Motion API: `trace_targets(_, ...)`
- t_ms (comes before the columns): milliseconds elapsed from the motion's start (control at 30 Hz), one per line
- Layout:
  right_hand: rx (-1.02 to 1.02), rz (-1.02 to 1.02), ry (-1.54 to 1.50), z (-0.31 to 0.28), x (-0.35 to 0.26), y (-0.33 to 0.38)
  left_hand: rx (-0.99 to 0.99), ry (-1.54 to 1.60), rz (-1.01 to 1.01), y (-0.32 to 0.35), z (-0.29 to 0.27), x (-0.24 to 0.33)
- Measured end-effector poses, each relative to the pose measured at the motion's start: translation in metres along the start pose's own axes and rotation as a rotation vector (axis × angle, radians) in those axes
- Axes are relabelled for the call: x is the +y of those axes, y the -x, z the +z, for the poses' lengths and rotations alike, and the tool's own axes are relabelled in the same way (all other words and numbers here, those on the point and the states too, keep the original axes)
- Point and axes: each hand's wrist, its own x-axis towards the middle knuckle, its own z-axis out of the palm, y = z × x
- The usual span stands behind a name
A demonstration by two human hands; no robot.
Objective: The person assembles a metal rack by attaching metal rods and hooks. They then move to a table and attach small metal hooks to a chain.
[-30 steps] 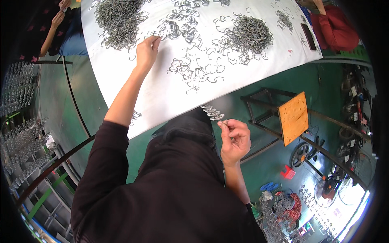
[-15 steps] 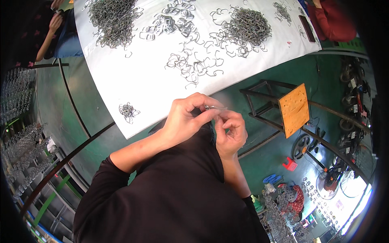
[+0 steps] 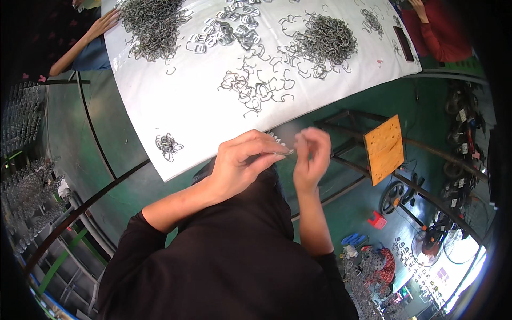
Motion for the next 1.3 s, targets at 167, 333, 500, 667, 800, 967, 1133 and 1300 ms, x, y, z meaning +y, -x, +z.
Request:
trace_targets(167,-0.322,0.000,0.362,0.050,0.072,-0.065,0.025,0.024,0.007,0.006,-0.002,0.002)
trace_targets(333,-0.400,-0.032,0.999,0.122,0.110,-0.091,0.034,0.002,0.036,0.007,-0.003,0.007)
trace_targets(500,-0.541,-0.026,0.886,0.120,0.125,-0.104,0.043,0.033,0.067,0.004,-0.003,0.007)
trace_targets(667,-0.373,0.357,0.339,0.074,0.142,-0.119,0.001,0.022,0.059,0.004,-0.006,0.003)
trace_targets(800,-0.237,0.269,0.665,0.058,0.133,-0.120,-0.037,0.020,0.055,0.004,-0.006,0.002)
trace_targets(967,-0.395,0.317,0.829,0.073,0.105,-0.118,-0.035,0.037,0.049,0.005,-0.007,0.004)
trace_targets(1133,-0.514,0.468,1.056,0.104,0.105,-0.104,0.018,0.008,0.029,0.007,-0.006,0.001)
trace_targets(1300,-0.558,0.270,1.042,0.134,0.147,-0.090,0.002,-0.054,0.070,0.005,-0.003,-0.005)
